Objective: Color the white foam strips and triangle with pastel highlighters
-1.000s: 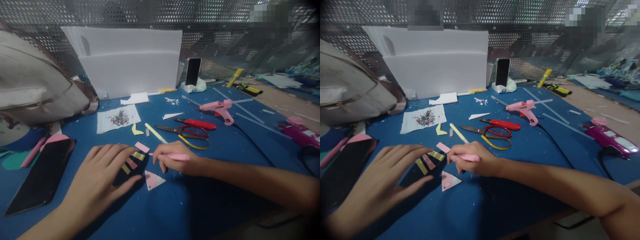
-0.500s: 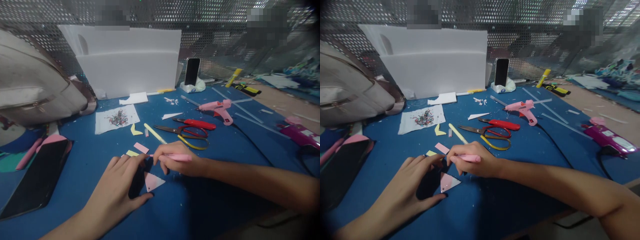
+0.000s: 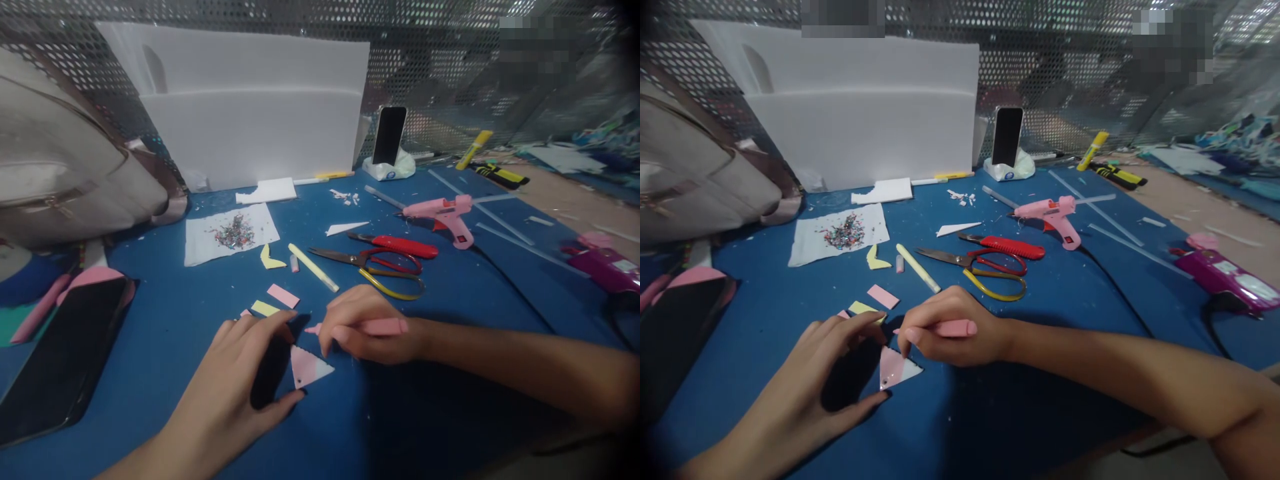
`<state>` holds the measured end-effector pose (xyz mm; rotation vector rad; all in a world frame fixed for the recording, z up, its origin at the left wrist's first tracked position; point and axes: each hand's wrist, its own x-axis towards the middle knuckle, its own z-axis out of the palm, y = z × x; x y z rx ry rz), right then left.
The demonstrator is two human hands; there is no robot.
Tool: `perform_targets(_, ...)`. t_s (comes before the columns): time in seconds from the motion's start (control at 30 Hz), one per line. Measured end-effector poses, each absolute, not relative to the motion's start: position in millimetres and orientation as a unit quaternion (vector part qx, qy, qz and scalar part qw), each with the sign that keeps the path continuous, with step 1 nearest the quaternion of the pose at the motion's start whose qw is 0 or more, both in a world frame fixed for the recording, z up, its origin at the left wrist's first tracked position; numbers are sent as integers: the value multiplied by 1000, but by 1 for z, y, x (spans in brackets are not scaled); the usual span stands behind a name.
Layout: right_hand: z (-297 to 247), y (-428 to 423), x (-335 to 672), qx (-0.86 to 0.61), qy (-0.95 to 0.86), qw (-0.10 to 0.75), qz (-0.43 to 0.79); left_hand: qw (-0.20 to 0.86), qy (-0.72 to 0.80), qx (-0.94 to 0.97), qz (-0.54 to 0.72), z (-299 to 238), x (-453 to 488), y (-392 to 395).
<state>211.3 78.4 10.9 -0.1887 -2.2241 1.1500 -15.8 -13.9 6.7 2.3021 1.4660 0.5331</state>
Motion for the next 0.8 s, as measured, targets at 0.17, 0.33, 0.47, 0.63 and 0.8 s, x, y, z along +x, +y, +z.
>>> perform_targets(0.17, 7, 78, 211, -70, -833, 324, 443, 174, 521, 814, 192, 3, -17, -14)
perform_targets(0.33, 6, 78, 211, -76, -827, 324, 453, 180, 517, 814, 191, 1, -18, -13)
perform_targets(0.47, 8, 78, 212, -83, -833, 308, 452, 175, 514, 815, 201, 1, -20, -15)
perform_targets(0.63, 8, 78, 213, -81, -834, 297, 458, 156, 518, 818, 198, 1, -22, -17)
perform_targets(0.8, 5, 78, 213, -70, -839, 293, 452, 119, 517, 824, 198, 4, -20, -20)
